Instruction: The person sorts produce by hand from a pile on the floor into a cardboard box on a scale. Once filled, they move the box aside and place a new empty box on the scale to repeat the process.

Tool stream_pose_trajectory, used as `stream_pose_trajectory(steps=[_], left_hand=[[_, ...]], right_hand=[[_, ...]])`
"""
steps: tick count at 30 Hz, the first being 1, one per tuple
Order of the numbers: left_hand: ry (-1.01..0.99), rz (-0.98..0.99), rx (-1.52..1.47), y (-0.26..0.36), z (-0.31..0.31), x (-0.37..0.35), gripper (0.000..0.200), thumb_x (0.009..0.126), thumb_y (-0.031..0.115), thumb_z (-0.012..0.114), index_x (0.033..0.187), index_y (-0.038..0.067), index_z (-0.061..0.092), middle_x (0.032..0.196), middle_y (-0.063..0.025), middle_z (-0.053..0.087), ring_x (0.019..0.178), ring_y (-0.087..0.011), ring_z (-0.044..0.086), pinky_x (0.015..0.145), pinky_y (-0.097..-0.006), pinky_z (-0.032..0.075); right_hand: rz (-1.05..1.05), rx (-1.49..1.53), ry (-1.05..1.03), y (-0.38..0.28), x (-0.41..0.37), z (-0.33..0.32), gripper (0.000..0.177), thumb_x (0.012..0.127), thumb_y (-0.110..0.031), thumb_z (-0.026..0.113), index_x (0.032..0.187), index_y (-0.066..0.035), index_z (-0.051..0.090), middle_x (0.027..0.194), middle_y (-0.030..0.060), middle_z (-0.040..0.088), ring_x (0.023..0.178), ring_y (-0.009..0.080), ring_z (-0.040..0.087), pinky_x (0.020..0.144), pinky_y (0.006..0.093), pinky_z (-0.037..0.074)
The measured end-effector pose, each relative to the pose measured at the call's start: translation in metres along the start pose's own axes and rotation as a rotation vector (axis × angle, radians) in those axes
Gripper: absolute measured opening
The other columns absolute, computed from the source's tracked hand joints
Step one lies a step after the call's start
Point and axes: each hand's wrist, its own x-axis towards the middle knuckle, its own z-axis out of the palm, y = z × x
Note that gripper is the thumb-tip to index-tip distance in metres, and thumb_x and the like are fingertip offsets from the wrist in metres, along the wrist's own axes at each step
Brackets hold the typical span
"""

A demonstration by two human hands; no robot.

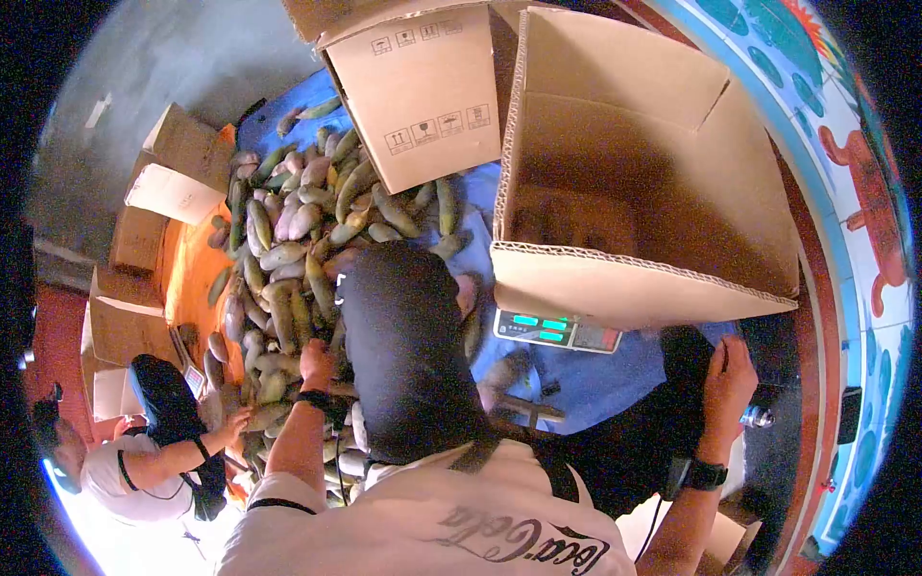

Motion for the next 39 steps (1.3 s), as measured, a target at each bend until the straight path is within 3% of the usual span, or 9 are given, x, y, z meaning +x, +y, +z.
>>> stream_pose_trajectory(steps=[3, 7, 11, 20, 22, 33, 36, 38, 39], left_hand=[[0.108, -0.058, 0.130, -0.020, 0.002, 0.005, 0.027, 0.074, 0.019, 0.063, 0.099, 0.012, 0.061, 0.121, -0.0070, 0.051, 0.122, -0.0282, 0.041, 0.096, -0.0422, 0.040], [-0.008, 0.028, 0.370, -0.035, -0.007, -0.011, 0.033, 0.073, 0.019, 0.066, 0.105, 0.014, 0.062, 0.114, -0.0052, 0.053, 0.120, -0.0276, 0.043, 0.100, -0.0465, 0.035], [0.061, 0.086, 0.449, -0.040, -0.006, -0.014, 0.030, 0.073, 0.017, 0.066, 0.102, 0.014, 0.063, 0.113, -0.0058, 0.054, 0.120, -0.0280, 0.042, 0.098, -0.0461, 0.036], [0.108, 0.217, 0.743, -0.055, 0.003, 0.004, 0.019, 0.085, 0.018, 0.052, 0.101, 0.014, 0.062, 0.113, -0.0057, 0.054, 0.117, -0.0263, 0.045, 0.091, -0.0450, 0.040], [-0.007, 0.133, 0.627, -0.062, 0.011, 0.013, 0.019, 0.085, 0.017, 0.052, 0.102, 0.013, 0.060, 0.112, -0.0054, 0.057, 0.116, -0.0264, 0.046, 0.089, -0.0439, 0.041], [0.055, 0.192, 0.633, -0.039, -0.050, 0.004, 0.019, 0.084, 0.022, 0.054, 0.099, 0.013, 0.059, 0.097, -0.0043, 0.063, 0.096, -0.0218, 0.060, 0.081, -0.0319, 0.049], [0.240, 0.102, 0.479, -0.022, -0.084, -0.003, 0.021, 0.084, 0.026, 0.056, 0.097, 0.010, 0.060, 0.094, -0.0081, 0.065, 0.090, -0.0262, 0.062, 0.077, -0.0350, 0.050], [0.402, -0.046, 0.049, -0.023, -0.100, 0.004, 0.027, 0.084, 0.032, 0.058, 0.091, 0.005, 0.060, 0.091, -0.0141, 0.065, 0.086, -0.0318, 0.063, 0.075, -0.0406, 0.050], [0.519, 0.012, -0.095, -0.023, -0.107, 0.004, 0.034, 0.083, 0.033, 0.061, 0.087, 0.000, 0.058, 0.087, -0.0201, 0.064, 0.082, -0.0381, 0.061, 0.071, -0.0443, 0.049]], right_hand=[[-0.050, -0.001, 0.006, 0.002, 0.000, 0.001, 0.010, 0.087, -0.008, 0.054, 0.092, -0.001, 0.059, 0.089, 0.0177, 0.061, 0.080, 0.0361, 0.061, 0.070, 0.0409, 0.050], [-0.046, -0.015, -0.017, 0.002, 0.002, 0.002, 0.010, 0.087, -0.008, 0.054, 0.091, 0.000, 0.058, 0.089, 0.0176, 0.062, 0.080, 0.0360, 0.061, 0.070, 0.0414, 0.050], [-0.077, -0.014, 0.003, 0.002, 0.003, 0.004, 0.009, 0.087, -0.008, 0.054, 0.091, 0.000, 0.058, 0.088, 0.0175, 0.061, 0.078, 0.0365, 0.060, 0.068, 0.0420, 0.049], [-0.048, 0.015, 0.000, -0.004, 0.002, 0.003, 0.005, 0.085, -0.005, 0.054, 0.089, -0.003, 0.056, 0.083, 0.0178, 0.059, 0.073, 0.0384, 0.058, 0.063, 0.0433, 0.047], [-0.037, 0.021, 0.006, -0.007, 0.001, 0.002, 0.004, 0.085, -0.005, 0.054, 0.088, -0.003, 0.055, 0.082, 0.0179, 0.058, 0.073, 0.0384, 0.058, 0.063, 0.0434, 0.046], [-0.067, 0.016, 0.041, -0.006, 0.001, 0.002, 0.007, 0.084, -0.007, 0.055, 0.090, -0.003, 0.057, 0.084, 0.0167, 0.060, 0.072, 0.0369, 0.059, 0.063, 0.0428, 0.048], [-0.063, 0.017, 0.045, -0.004, -0.001, 0.003, 0.009, 0.084, -0.008, 0.056, 0.092, -0.003, 0.058, 0.085, 0.0160, 0.061, 0.072, 0.0368, 0.060, 0.064, 0.0427, 0.048], [-0.062, 0.026, 0.059, -0.004, -0.001, 0.003, 0.009, 0.084, -0.008, 0.056, 0.091, -0.003, 0.058, 0.086, 0.0158, 0.061, 0.073, 0.0365, 0.060, 0.063, 0.0425, 0.049], [-0.060, 0.028, 0.069, -0.003, 0.000, 0.003, 0.008, 0.084, -0.008, 0.056, 0.091, -0.003, 0.058, 0.086, 0.0156, 0.062, 0.073, 0.0362, 0.060, 0.063, 0.0424, 0.049]])
